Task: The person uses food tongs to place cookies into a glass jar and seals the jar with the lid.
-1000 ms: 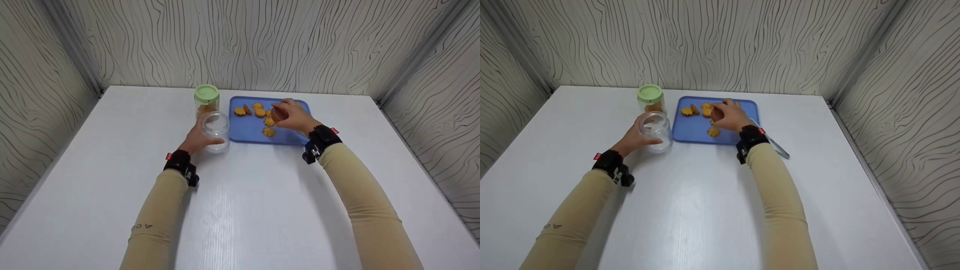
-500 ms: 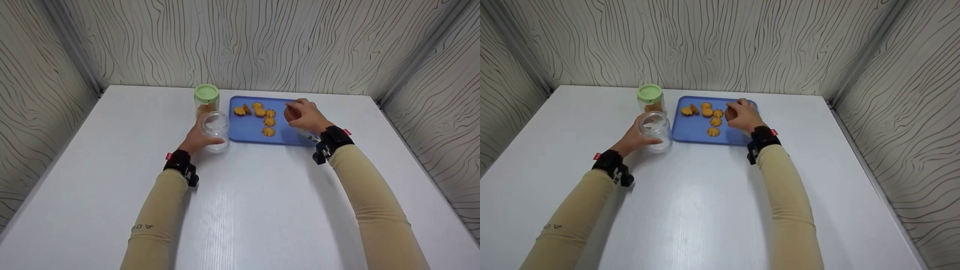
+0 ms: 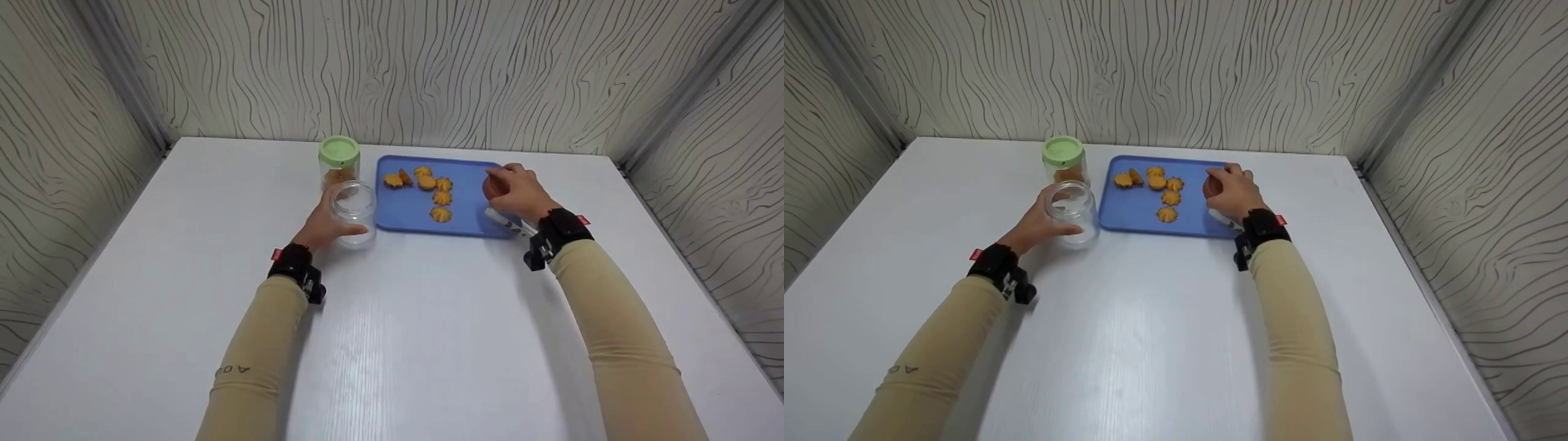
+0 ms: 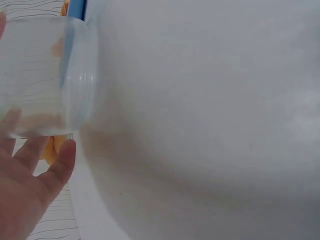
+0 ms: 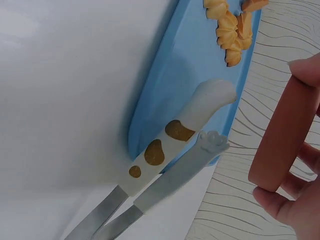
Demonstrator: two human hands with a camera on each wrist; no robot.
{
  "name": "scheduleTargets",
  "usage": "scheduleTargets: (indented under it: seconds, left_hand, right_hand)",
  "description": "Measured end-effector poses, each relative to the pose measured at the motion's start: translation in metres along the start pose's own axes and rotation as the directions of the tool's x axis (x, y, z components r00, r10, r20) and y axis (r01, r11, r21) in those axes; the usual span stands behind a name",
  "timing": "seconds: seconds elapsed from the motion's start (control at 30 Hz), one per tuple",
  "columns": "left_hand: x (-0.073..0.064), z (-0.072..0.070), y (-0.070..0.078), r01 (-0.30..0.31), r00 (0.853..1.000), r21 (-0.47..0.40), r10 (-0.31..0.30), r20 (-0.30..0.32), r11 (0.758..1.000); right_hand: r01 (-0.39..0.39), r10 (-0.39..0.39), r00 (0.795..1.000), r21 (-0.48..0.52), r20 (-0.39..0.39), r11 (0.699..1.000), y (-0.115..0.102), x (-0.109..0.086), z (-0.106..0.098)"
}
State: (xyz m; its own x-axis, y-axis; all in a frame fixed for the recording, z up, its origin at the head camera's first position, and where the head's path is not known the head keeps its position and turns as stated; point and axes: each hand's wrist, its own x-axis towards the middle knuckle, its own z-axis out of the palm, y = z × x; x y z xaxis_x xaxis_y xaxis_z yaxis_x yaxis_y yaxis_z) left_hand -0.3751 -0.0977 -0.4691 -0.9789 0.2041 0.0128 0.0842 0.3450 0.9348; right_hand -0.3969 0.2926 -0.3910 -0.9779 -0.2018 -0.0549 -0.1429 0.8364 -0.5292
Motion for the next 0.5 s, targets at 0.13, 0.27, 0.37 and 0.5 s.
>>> scheduleTargets:
  seconds: [0.13, 0.27, 0.37, 0.5]
  left_hand:
    - [-0.001, 0.000, 0.000, -0.003, 1.000, -0.005, 0.003, 0.002, 1.000]
    - [-0.001, 0.000, 0.000, -0.008, 1.000, -0.009, 0.008, -0.003, 1.000]
    - [-0.001, -0.001, -0.001, -0.003, 1.000, -0.012, 0.003, -0.002, 1.000]
    - [-0.002, 0.000, 0.000, 0.009, 1.000, -0.019, -0.009, 0.004, 1.000]
  right_hand:
    - [-0.024, 0.024, 1.000, -0.030, -0.004, 0.999, 0.010, 0.001, -0.003]
    - [-0.029, 0.029, 0.999, -0.039, -0.014, 0.999, 0.018, 0.002, -0.005]
    - [-0.036, 0.035, 0.999, -0.052, -0.021, 0.998, 0.025, 0.001, -0.007]
    - [-0.055, 0.054, 0.998, -0.055, -0.023, 0.997, 0.034, -0.001, -0.009]
